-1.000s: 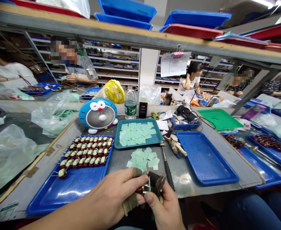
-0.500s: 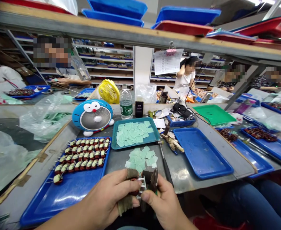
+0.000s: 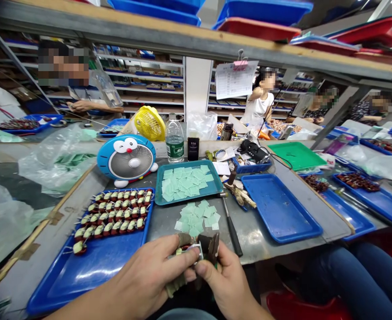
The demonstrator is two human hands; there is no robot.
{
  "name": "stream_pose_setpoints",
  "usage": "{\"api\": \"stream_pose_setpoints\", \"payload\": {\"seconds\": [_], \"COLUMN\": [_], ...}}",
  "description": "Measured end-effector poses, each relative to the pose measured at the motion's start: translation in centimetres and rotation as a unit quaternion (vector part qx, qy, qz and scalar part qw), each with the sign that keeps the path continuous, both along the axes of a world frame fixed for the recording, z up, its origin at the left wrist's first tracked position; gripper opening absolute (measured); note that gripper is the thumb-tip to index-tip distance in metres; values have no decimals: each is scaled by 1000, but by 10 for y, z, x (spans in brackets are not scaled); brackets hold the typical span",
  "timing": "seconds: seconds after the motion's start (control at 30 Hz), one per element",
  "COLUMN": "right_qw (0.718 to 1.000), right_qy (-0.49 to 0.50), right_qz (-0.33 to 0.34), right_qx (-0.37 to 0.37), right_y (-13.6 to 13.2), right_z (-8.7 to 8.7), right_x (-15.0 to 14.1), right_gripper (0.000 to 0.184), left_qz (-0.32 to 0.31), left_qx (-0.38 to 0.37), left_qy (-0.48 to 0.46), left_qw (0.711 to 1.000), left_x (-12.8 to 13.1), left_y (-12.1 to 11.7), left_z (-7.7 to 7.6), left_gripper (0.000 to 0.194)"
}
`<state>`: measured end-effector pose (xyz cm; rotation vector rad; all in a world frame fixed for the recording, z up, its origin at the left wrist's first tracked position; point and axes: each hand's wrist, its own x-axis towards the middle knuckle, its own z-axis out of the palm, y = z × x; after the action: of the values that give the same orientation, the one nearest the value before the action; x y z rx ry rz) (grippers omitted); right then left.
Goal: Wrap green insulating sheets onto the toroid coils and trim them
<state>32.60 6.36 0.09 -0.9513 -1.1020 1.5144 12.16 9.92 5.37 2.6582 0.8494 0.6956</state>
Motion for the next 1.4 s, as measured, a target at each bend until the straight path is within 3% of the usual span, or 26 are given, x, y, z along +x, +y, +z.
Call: {"api": "stream_pose_setpoints", "payload": {"seconds": [0.13, 0.27, 0.33, 0.4, 0.5, 0.57, 0.6, 0.63, 0.67, 0.73, 0.8, 0.87, 0.97, 1.2, 1.4], "right_qw": [1000, 999, 999, 992, 961, 930, 923, 929, 948, 989, 999, 996, 995, 999, 999], "right_qy": [-9, -6, -42, -109, -200, -237, -243, -235, -209, -108, 1, 62, 69, -31, -16], "right_qz": [25, 43, 30, 10, 1, 9, 11, 10, 9, 16, 38, 58, 57, 6, -21], "right_qx": [-6, -23, -2, 55, 193, 281, 299, 285, 239, 98, -9, -39, -37, 29, 22], "right_y": [3, 4, 5, 6, 11, 13, 14, 14, 13, 11, 8, 6, 2, -3, -5], "right_z": [9, 12, 10, 9, 5, 1, -1, -3, -4, -6, -6, -5, -5, -12, -18], "right_x": [1, -2, -3, -3, 0, 1, 1, 1, 0, -4, -8, -11, -10, 4, 4], "right_gripper": [35, 37, 37, 36, 39, 48, 53, 57, 57, 50, 44, 44, 41, 43, 42], "left_qz": [8, -4, -20, -5, 46, 56, 62, 74, 88, 87, 42, -6, -28, -8, 8], "left_qx": [-62, -70, -96, -170, -366, -491, -518, -515, -484, -368, -237, -129, -56, -72, -52], "left_qy": [-76, -125, -145, -183, -269, -295, -297, -294, -290, -270, -238, -212, -184, -139, -83], "left_qw": [995, 990, 985, 968, 890, 818, 800, 802, 821, 885, 941, 969, 981, 988, 995], "left_x": [-1, -6, -10, -14, -16, -17, -17, -18, -18, -20, -20, -18, -14, -10, -6], "left_y": [1, 1, 1, -1, -4, -6, -6, -6, -6, -4, -2, 0, 0, -7, -7], "left_z": [0, -4, -9, -15, -22, -24, -24, -24, -23, -23, -24, -26, -30, -26, -13], "left_gripper": [24, 19, 20, 32, 57, 50, 43, 36, 30, 22, 25, 29, 34, 44, 42]}}
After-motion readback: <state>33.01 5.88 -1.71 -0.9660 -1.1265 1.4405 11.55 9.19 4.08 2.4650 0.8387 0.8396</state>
